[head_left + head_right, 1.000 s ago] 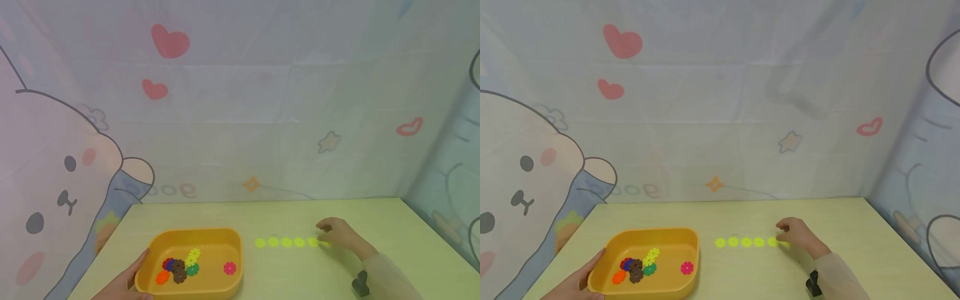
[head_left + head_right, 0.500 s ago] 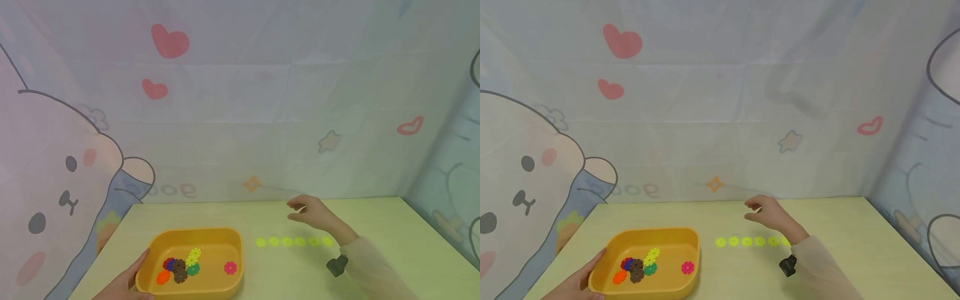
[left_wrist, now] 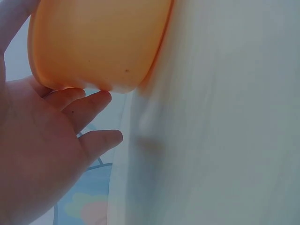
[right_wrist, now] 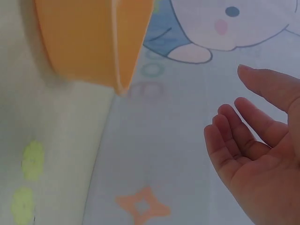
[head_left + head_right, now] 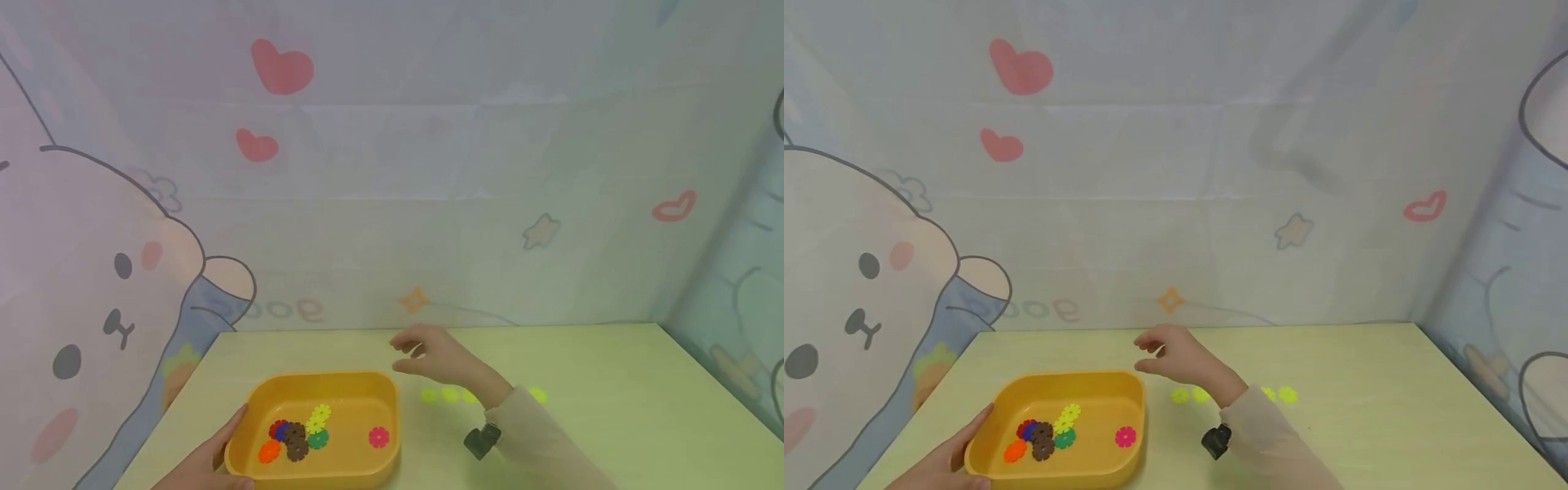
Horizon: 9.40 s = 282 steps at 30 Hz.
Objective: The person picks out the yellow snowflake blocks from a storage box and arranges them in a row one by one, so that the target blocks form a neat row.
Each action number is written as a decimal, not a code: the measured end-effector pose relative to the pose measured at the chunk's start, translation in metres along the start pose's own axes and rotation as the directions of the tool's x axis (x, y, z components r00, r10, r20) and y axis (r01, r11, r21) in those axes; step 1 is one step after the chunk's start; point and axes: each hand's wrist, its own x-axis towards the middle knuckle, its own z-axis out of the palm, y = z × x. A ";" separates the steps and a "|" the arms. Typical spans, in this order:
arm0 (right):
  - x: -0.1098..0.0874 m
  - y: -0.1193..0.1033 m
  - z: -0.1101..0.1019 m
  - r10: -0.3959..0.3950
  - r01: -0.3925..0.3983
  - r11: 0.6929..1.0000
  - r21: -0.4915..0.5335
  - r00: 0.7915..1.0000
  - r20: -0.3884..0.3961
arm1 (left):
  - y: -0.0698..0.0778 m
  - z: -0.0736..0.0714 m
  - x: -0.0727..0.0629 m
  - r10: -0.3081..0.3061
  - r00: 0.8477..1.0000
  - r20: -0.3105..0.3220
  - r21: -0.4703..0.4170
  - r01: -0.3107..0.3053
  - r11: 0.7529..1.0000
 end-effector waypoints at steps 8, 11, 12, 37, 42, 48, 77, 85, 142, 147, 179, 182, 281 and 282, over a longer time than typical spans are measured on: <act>0.025 -0.023 0.038 0.006 -0.008 1.000 0.023 0.996 0.093 | 0.005 0.003 -0.001 -0.032 0.999 -0.022 -0.022 0.031 0.999; 0.033 -0.027 0.054 0.032 -0.037 0.998 0.041 0.993 0.114 | 0.004 0.003 -0.001 -0.045 0.998 -0.045 0.006 0.045 0.999; 0.035 -0.029 0.060 0.048 -0.054 0.997 0.053 0.992 0.118 | 0.003 0.003 -0.001 -0.049 0.997 -0.052 0.015 0.050 0.999; 0.059 -0.028 0.150 0.231 -0.255 0.954 0.157 0.961 0.154 | -0.001 -0.003 0.003 0.029 1.000 0.007 0.133 -0.029 0.991; 0.061 -0.026 0.154 0.261 -0.287 0.943 0.169 0.952 0.161 | -0.001 -0.005 0.003 0.026 1.000 0.000 0.129 -0.026 0.991; 0.061 -0.019 0.160 0.298 -0.319 0.937 0.143 0.943 0.147 | 0.000 -0.005 0.002 0.034 0.999 0.016 0.090 -0.035 0.995; 0.061 -0.011 0.175 0.387 -0.388 0.921 -0.027 0.907 0.167 | 0.003 0.002 0.000 -0.030 0.998 -0.054 0.082 0.034 0.996; 0.061 -0.009 0.174 0.374 -0.366 0.927 -0.080 0.911 0.173 | 0.004 0.004 0.002 -0.027 0.997 -0.066 0.079 0.032 0.996; -0.021 0.008 0.018 -0.050 0.048 0.992 -0.113 0.999 -0.013 | 0.001 -0.004 -0.003 0.050 0.995 0.082 -0.140 -0.038 0.989; -0.047 0.027 -0.006 -0.025 0.016 0.988 -0.152 0.998 -0.055 | 0.001 -0.006 -0.003 0.061 0.992 0.114 -0.167 -0.042 0.985; -0.157 0.138 -0.080 0.400 -0.460 0.864 -0.205 0.874 -0.274 | 0.000 -0.005 -0.001 0.127 0.991 0.048 0.091 -0.131 0.987; -0.161 0.144 -0.081 0.431 -0.484 0.853 -0.195 0.864 -0.261 | 0.000 -0.005 -0.001 0.132 0.990 0.050 0.098 -0.137 0.986; 0.040 -0.040 0.096 0.087 -0.091 0.990 0.103 0.995 0.047 | 0.001 -0.008 -0.004 0.075 0.996 0.054 0.019 -0.076 0.997; 0.042 -0.041 0.100 0.093 -0.098 0.989 0.109 0.994 0.051 | 0.000 -0.008 -0.004 0.079 0.995 0.057 0.016 -0.080 0.997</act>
